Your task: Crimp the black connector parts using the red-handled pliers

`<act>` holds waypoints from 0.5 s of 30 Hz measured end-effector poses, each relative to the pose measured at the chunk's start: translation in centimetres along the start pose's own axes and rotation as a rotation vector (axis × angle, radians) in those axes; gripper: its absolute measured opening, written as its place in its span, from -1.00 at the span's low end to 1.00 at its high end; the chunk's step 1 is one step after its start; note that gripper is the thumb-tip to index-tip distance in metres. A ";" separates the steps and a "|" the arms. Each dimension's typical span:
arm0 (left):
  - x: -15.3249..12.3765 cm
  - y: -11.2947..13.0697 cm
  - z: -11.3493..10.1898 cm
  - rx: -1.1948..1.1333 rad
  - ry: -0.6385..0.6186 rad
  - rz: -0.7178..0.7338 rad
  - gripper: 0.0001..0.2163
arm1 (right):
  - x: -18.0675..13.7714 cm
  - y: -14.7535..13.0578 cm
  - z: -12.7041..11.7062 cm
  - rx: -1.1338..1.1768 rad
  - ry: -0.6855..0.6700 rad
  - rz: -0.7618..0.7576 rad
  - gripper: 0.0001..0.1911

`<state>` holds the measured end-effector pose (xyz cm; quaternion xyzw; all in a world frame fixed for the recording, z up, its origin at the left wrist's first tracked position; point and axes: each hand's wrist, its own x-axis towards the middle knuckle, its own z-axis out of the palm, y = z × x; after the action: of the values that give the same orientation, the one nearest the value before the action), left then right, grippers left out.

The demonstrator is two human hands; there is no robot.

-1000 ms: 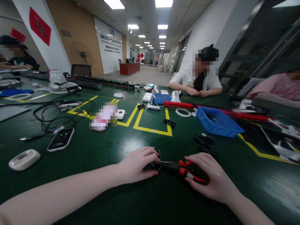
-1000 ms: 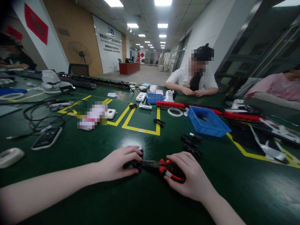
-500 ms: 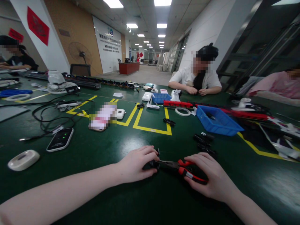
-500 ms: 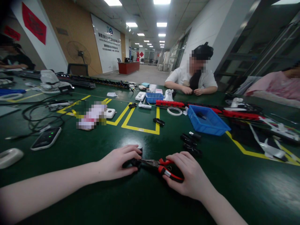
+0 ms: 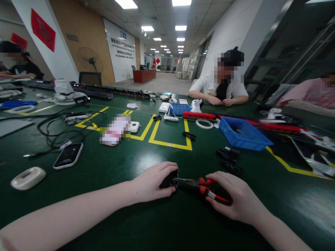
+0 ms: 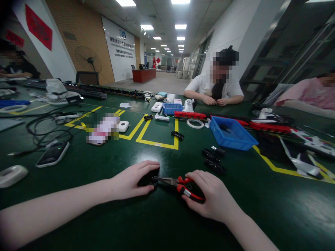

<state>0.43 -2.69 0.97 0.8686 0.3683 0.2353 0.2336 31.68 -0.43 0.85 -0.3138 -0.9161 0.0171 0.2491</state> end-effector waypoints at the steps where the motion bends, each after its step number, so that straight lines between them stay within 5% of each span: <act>1: 0.1 -0.2 0.1 0.007 -0.010 0.014 -0.46 | 0.0 0.0 0.0 -0.005 -0.005 -0.012 -0.61; 15: 0.3 -0.3 0.1 0.038 -0.049 0.044 -0.45 | 0.1 0.1 0.2 0.019 -0.030 -0.001 -0.62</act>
<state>0.52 -2.36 0.76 0.8862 0.3478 0.2119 0.2209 31.57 -0.27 0.66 -0.3109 -0.9195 0.0305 0.2384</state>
